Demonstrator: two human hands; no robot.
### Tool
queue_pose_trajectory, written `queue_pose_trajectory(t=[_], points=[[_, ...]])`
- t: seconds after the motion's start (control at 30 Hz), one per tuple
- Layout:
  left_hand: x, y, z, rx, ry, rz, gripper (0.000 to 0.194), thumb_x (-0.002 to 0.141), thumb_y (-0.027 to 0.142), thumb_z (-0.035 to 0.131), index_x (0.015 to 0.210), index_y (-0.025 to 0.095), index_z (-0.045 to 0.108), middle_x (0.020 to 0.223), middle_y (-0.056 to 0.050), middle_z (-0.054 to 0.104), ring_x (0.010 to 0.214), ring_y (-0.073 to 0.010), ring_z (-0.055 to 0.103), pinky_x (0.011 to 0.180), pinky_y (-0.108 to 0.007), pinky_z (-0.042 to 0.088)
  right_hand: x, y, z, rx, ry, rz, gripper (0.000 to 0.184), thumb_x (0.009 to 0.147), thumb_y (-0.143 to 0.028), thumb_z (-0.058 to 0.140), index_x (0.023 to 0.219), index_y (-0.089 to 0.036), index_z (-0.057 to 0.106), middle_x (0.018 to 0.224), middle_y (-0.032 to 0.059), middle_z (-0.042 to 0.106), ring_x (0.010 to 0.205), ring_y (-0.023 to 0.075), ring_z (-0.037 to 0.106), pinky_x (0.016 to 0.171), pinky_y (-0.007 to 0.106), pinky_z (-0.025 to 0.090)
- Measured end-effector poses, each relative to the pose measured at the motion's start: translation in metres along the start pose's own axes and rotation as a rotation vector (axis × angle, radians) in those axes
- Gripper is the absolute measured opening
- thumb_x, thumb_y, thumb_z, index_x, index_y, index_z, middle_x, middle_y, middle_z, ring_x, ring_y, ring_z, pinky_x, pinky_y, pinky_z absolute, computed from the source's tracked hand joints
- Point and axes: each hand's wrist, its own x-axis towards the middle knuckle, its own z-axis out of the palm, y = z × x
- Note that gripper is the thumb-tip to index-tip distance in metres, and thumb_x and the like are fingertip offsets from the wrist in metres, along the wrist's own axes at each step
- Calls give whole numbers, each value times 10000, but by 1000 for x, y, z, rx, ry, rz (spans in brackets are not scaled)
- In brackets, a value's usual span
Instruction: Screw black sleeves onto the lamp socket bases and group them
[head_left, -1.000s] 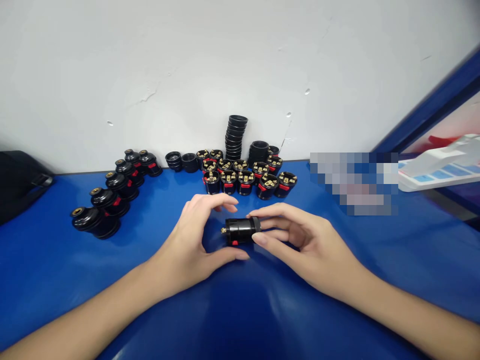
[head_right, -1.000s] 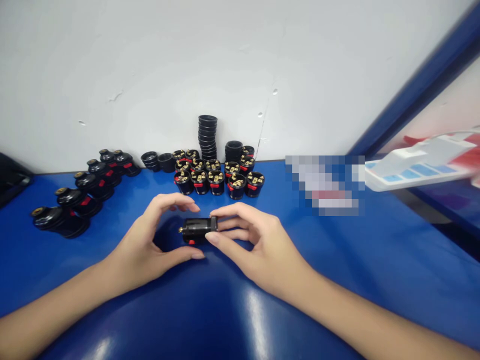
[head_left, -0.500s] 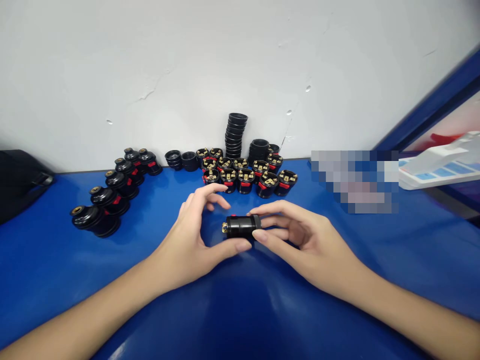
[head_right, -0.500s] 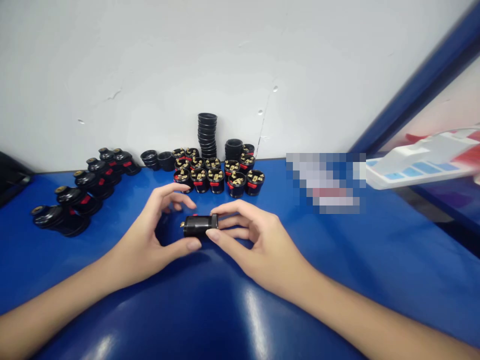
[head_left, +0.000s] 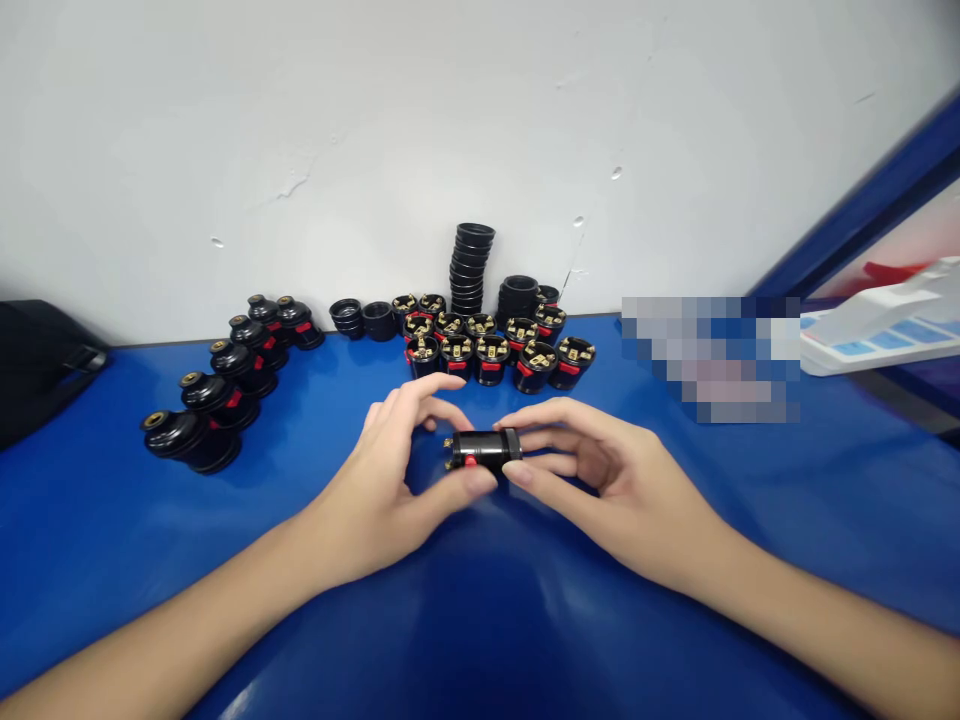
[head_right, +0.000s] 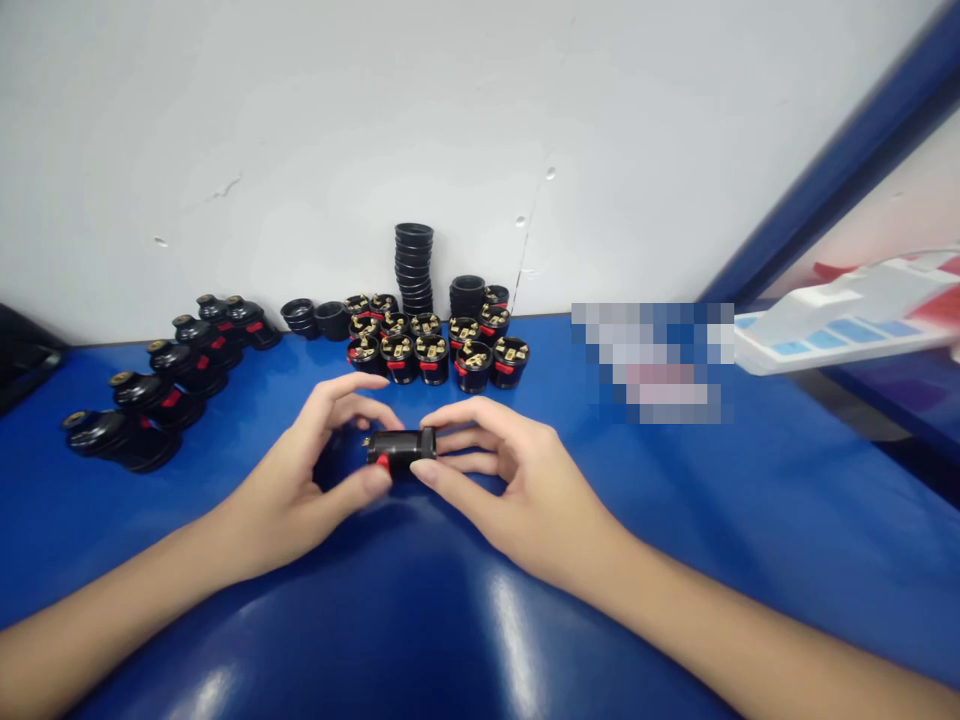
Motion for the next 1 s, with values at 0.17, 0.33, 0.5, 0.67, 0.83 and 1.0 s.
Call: queue_pose_trajectory(t=[0.17,0.33,0.5,0.67,0.83,1.0], points=[[3,4,-2,21,-64,-60,286,1166,415,450,1430,311,488,900,26,686,901,-217,635,975,-455,439,1,0,0,4,-3,-10,279,922,-322,891,1147,-236,750,1133,56,851,1058,239,863,978,349,720],[-2,-3,3,-13,59,59,596,991,306,788,1468,352,432,1235,-34,679,1127,-233,635,1024,-421,464,2,0,0,-9,21,16,304,909,-379,906,1136,-256,744,1102,61,869,992,252,874,918,366,741],[-1,1,1,107,44,-4,518,1071,463,674,1502,327,420,1194,-46,686,1092,-257,610,1010,-461,450,0,0,0,-13,11,-9,293,901,-337,914,1132,-244,758,1089,53,862,989,241,873,938,359,737],[1,3,0,141,-44,-30,262,1171,403,438,1406,302,493,926,14,680,877,-215,603,896,-419,439,1,1,1,-29,11,-33,291,900,-313,915,1139,-236,767,1096,50,856,1025,234,865,968,357,728],[-3,-6,4,50,65,88,585,1013,275,752,1478,349,404,1223,-35,649,1101,-226,615,994,-409,477,1,-1,0,-12,24,2,299,894,-337,921,1116,-234,749,1079,54,862,1002,234,869,944,347,734],[-2,-1,2,68,35,22,655,1004,452,782,1519,341,394,1304,-68,666,1200,-276,622,1052,-464,471,0,-2,1,-26,16,-15,288,902,-334,908,1123,-235,751,1095,65,858,1025,258,865,958,392,736]])
